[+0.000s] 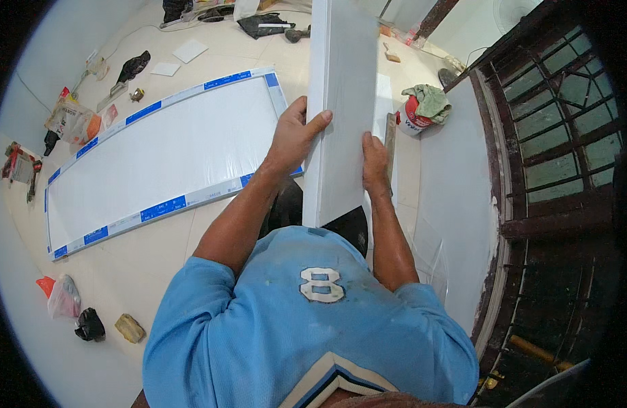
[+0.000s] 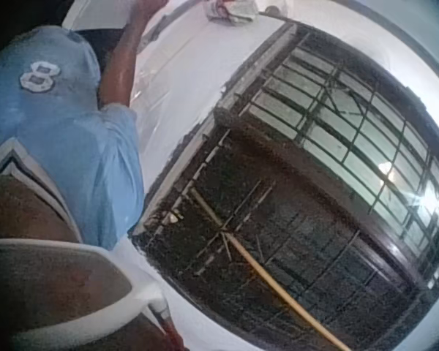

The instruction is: The person cuts a white plastic sheet, then assembles a rectangular aluminum frame using a power drill. They attach corner brackets and secure the frame pieces together on the floor.

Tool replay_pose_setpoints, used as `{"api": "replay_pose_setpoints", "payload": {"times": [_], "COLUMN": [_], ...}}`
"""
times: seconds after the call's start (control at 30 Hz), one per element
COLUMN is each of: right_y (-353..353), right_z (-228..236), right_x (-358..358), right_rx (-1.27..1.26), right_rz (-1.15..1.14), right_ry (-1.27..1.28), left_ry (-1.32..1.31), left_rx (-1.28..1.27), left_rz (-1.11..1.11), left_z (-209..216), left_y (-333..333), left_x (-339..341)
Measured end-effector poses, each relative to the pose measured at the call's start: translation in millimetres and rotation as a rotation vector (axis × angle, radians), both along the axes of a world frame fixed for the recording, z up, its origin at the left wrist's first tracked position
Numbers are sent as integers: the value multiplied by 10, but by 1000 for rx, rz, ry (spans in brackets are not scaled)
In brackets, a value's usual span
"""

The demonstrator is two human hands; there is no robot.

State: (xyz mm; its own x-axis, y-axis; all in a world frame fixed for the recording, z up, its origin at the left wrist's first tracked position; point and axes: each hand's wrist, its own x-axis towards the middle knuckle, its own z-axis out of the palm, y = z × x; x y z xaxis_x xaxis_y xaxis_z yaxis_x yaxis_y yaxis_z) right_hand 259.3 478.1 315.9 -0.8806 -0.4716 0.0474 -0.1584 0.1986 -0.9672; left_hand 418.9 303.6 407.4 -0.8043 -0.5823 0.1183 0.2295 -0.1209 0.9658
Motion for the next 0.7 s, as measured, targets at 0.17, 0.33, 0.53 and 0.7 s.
{"api": "replay_pose_setpoints", "payload": {"times": [0.17, 0.33, 0.53, 0.7], "right_y": [216, 327, 447, 853], "right_z": [468, 537, 331, 742], "right_x": [83, 71, -3, 30], "right_rx": [4, 55, -154, 171], "right_rz": [-161, -86, -36, -276], "right_ry": [424, 429, -115, 582], "left_ry": [-329, 47, 247, -168], "left_rx": [-168, 249, 553, -340], "left_rz": [123, 96, -177, 251], "left_z": [-79, -239, -88, -165], "left_y": [16, 262, 431, 296], "left_x": [49, -167, -225, -71]}}
